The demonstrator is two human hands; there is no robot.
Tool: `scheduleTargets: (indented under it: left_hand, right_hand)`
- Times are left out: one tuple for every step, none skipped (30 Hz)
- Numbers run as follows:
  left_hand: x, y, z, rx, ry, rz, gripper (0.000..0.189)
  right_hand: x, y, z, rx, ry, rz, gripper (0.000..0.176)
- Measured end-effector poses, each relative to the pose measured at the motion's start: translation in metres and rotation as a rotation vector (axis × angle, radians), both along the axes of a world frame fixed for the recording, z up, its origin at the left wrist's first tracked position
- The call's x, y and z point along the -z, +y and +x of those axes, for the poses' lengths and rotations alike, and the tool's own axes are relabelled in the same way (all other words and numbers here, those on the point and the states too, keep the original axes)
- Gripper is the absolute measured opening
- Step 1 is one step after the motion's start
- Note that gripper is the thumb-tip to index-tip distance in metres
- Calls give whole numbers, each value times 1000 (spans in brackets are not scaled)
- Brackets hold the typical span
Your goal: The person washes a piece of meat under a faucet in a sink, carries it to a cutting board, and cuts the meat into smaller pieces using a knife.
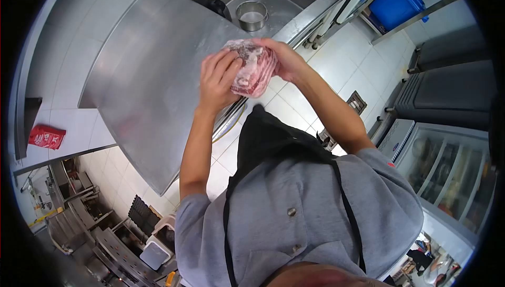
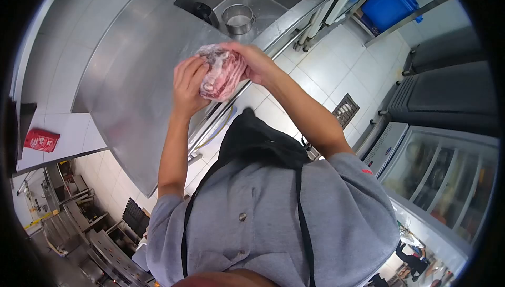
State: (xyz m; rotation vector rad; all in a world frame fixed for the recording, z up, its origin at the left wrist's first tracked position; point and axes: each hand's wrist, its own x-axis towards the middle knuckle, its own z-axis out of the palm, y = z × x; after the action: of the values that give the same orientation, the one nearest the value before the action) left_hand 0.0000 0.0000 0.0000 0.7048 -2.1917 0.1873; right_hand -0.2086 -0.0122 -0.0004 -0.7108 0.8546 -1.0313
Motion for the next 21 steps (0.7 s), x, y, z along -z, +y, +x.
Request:
scheduleTargets:
  left_hand:
    - [-2,-7,2,28,62,49,46]
    - [-5,-12,4,52,128,92,47]
    - [13,-9,-16,42,109,248,47]
    - [11,-31,-26,-13,343,543,48]
    - [14,-55,-44,-48,623,837,50]
    - [29,-89,-57,4,794,887,51]
    - [42,-110,-62,-11,806,877,51]
    - [57,-126,-67,63,1160,1098,53]
    - [67,-143,-73,155,1526,1297,54]
    - [79,-154,-77,136,1542,1306,54]
    - [90,-163,-77,137,1585,1367,56]
    - [99,-171,-78,136,1629,1425,57]
    - [101,-174,-79,128,1640,1413,57]
    - [103,-180,-80,59,1628,1408,54]
    - [104,-186,-83,-3,1615,1402,51]
    - [109,-188,-86,-6,1623,1388,51]
    - [113,-189,-89,-77,1625,1381,51]
    - [116,-196,-92,-143,1630,1364,50]
    - [119,-206,-95,-145,1638,1335,50]
    - [120,-209,-96,-152,1675,1312,51]
    - [124,-207,-102,-173,1719,1293,52]
  right_hand:
    - [-5,-6,2,-33,43,28,78]
    - [-10,-14,2,-70,90,49,70]
    - [15,-15,-22,-76,62,203,70]
    - [15,-45,-39,-200,74,230,67]
    - [9,-75,-64,-322,129,265,64]
    - [-3,-103,-79,-287,202,206,56]
    - [3,-127,-88,-306,209,202,56]
    - [19,-149,-95,-276,255,169,53]
    - [28,-172,-103,-244,310,129,50]
    - [38,-186,-108,-168,302,132,41]
    - [48,-200,-114,-179,301,150,41]
    - [59,-217,-120,-186,352,126,36]
    - [64,-230,-121,-195,409,83,32]
    - [72,-247,-120,-211,403,85,32]
    - [78,-265,-120,-232,473,79,26]
    - [86,-284,-120,-249,550,64,21]
    - [97,-307,-117,-258,546,49,21]
    - [111,-334,-112,-338,645,-22,22]
    - [114,-365,-105,-421,745,-92,23]
    - [113,-397,-95,-447,881,-198,23]
    - [114,-426,-82,-481,1014,-299,23]
